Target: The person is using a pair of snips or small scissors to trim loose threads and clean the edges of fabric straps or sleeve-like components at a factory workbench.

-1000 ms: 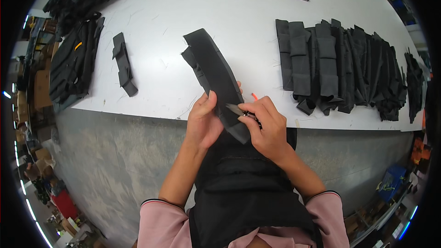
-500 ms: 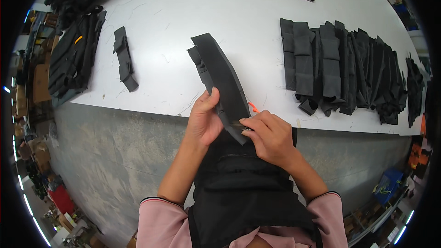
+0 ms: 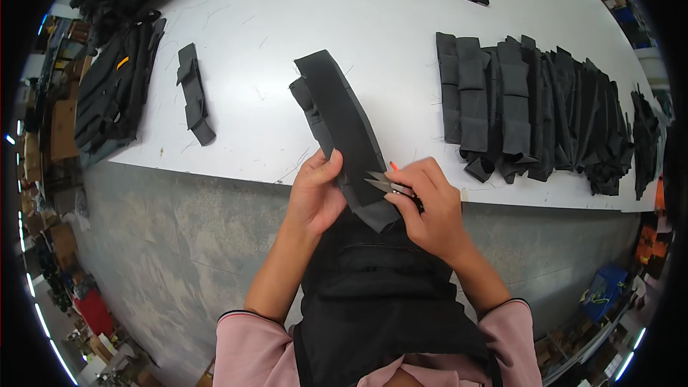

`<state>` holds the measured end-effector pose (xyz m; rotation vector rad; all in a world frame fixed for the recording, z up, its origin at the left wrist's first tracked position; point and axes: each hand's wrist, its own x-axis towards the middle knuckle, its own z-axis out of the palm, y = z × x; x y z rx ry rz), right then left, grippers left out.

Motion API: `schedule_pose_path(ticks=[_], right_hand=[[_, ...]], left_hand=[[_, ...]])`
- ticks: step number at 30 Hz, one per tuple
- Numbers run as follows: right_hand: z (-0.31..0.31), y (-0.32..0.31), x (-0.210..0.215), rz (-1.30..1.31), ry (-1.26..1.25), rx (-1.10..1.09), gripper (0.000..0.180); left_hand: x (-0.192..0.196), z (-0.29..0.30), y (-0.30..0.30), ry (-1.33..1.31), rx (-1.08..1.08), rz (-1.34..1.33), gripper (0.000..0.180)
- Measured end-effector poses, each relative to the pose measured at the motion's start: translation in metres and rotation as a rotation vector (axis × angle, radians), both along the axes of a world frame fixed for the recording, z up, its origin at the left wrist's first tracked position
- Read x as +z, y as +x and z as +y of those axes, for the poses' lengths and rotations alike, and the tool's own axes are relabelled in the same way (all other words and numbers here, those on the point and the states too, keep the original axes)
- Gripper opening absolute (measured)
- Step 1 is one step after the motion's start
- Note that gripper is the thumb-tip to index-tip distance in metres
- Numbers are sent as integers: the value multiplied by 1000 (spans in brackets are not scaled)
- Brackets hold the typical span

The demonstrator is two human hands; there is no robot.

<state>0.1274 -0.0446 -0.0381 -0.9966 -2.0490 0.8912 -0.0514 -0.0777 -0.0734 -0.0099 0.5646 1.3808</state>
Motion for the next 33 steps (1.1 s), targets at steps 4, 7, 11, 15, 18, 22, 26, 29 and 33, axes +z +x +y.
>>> schedule_pose_path(ticks=[4,7,11,15,18,22,26,29,33], right_hand=[[7,-7,-1,1,-35,36,23],[8,-11,-2,3,-25,50,22],[11,-15,-7,-15,152,58,21],[5,-8,-9,-90,254,64,22],[3,-6,-7,-48,228,16,23],[3,-1,-5,-37,199,8,24],[-2,22,-13,-45,119,-128,25],[-1,20,-8,-70,160,-82,26],[3,20,-6,-126,187,-52,26]], left_hand=[[-2,-2,-1,-35,0,0,29],[0,-3,0,-18,-28,-10,29],[0,-4,2,-32,-28,-24,30],[-3,-6,4,-56,-25,-56,31],[-5,-5,5,-61,-27,-55,31],[-7,-5,4,-89,-34,-5,40],[-4,-5,1,-89,-60,54,41],[2,-3,2,-113,-95,65,42],[6,1,6,-95,-132,121,36]])
